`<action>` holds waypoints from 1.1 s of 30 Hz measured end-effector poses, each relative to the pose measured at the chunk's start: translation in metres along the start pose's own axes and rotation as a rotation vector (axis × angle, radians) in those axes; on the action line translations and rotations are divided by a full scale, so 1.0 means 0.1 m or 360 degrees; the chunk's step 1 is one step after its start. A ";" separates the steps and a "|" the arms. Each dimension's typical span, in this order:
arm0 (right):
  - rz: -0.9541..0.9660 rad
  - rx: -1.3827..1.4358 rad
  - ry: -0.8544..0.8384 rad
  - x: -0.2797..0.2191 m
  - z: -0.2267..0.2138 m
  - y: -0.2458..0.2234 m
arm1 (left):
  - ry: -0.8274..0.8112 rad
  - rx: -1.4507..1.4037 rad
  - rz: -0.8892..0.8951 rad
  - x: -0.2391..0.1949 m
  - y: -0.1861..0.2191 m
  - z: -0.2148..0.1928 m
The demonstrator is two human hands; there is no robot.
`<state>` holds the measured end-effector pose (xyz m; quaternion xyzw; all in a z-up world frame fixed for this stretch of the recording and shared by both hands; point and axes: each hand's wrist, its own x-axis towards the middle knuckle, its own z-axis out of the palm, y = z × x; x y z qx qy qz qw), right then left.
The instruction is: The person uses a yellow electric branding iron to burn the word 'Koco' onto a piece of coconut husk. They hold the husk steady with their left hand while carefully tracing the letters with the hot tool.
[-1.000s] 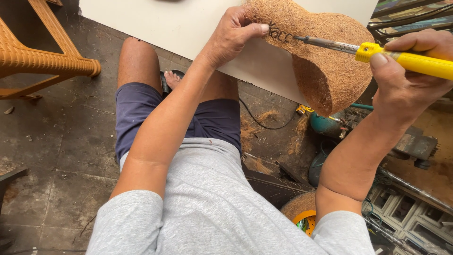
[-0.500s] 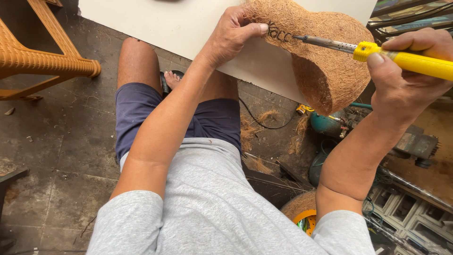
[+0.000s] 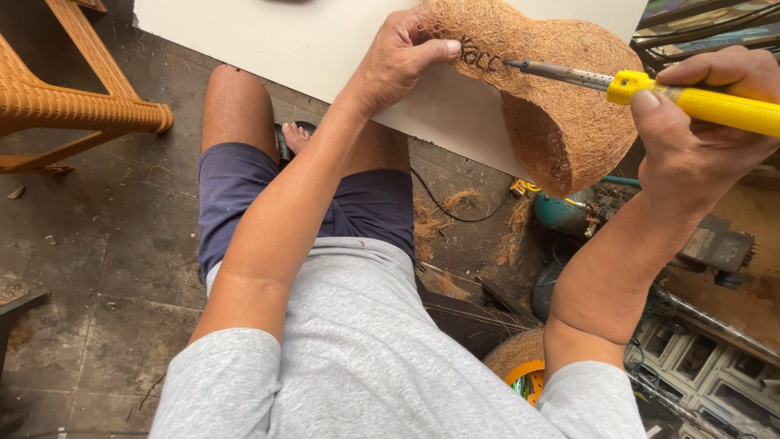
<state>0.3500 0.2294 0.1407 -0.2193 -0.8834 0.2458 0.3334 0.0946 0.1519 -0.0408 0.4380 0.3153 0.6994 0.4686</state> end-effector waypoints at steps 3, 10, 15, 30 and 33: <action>-0.0049 -0.0003 -0.0058 0.01 -0.03 0.02 | 0.0000 0.0029 0.0020 0.00 -0.04 -0.02; -0.0037 0.0006 -0.0061 0.00 -0.03 0.03 | 0.0015 0.0008 0.0007 0.00 -0.07 -0.02; -0.0066 -0.0011 -0.0066 0.01 -0.04 0.03 | 0.0063 0.0067 -0.0077 -0.01 -0.06 -0.01; -0.0075 -0.0014 -0.0046 0.01 -0.03 0.01 | 0.0054 0.0051 -0.0071 -0.01 -0.05 -0.01; -0.0077 -0.0013 -0.0062 0.01 -0.04 0.01 | 0.0052 0.0086 -0.0076 -0.01 -0.03 -0.01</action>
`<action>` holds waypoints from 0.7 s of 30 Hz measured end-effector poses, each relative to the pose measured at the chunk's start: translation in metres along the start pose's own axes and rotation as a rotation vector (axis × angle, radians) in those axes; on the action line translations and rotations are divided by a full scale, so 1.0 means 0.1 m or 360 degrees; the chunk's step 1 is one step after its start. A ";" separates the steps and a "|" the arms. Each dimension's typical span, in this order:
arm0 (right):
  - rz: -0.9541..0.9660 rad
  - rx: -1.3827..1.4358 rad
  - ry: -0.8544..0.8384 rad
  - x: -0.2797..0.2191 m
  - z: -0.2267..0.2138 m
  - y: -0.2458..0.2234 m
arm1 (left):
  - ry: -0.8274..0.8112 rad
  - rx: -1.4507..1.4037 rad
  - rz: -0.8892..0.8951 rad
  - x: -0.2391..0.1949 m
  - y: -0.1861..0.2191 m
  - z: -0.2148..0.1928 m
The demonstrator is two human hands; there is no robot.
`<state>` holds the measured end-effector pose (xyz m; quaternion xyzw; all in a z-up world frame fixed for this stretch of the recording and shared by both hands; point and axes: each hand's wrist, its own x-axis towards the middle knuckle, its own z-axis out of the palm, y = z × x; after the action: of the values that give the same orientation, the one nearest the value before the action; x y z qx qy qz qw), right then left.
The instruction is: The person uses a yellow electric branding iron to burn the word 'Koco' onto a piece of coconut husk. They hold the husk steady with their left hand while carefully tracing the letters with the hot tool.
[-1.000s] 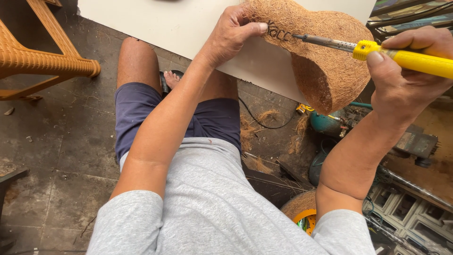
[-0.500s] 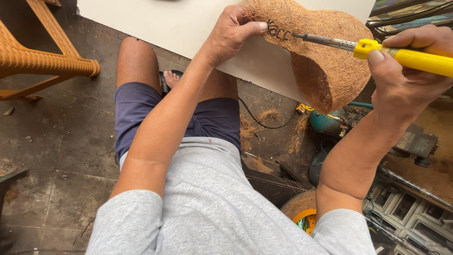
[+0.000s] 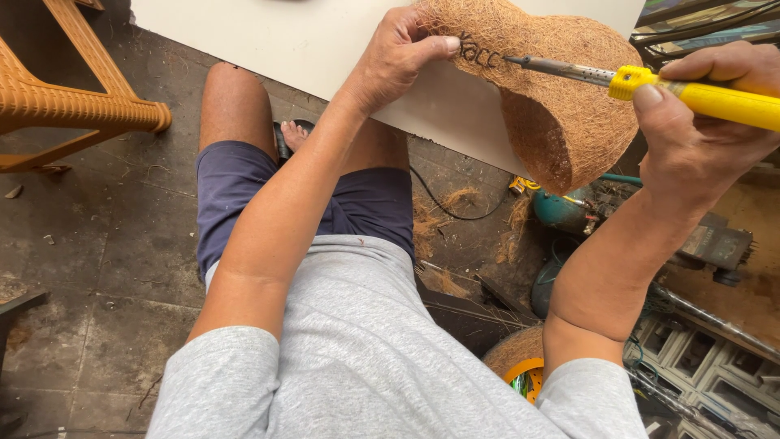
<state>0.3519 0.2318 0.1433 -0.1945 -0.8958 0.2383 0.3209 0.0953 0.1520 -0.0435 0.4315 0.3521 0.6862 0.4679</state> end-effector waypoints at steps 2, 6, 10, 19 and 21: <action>0.0009 0.0003 0.0013 0.00 0.01 0.00 | -0.0010 -0.0001 0.0017 0.00 0.00 0.00; 0.0025 0.0000 0.0047 -0.01 0.01 0.02 | -0.0028 -0.0037 0.0044 0.00 -0.02 0.00; -0.0006 0.0002 0.0005 -0.01 0.01 -0.01 | -0.0035 -0.0034 0.0052 0.00 -0.02 -0.01; 0.0075 0.0023 0.0112 -0.02 0.06 -0.09 | -0.0028 -0.0056 0.0026 0.00 -0.02 0.00; 0.0071 0.0014 0.0105 -0.04 0.05 -0.08 | -0.0034 -0.0051 0.0028 0.00 -0.03 0.00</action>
<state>0.3500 0.2217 0.1425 -0.2207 -0.8791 0.2429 0.3458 0.0960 0.1530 -0.0461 0.4344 0.3321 0.6912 0.4725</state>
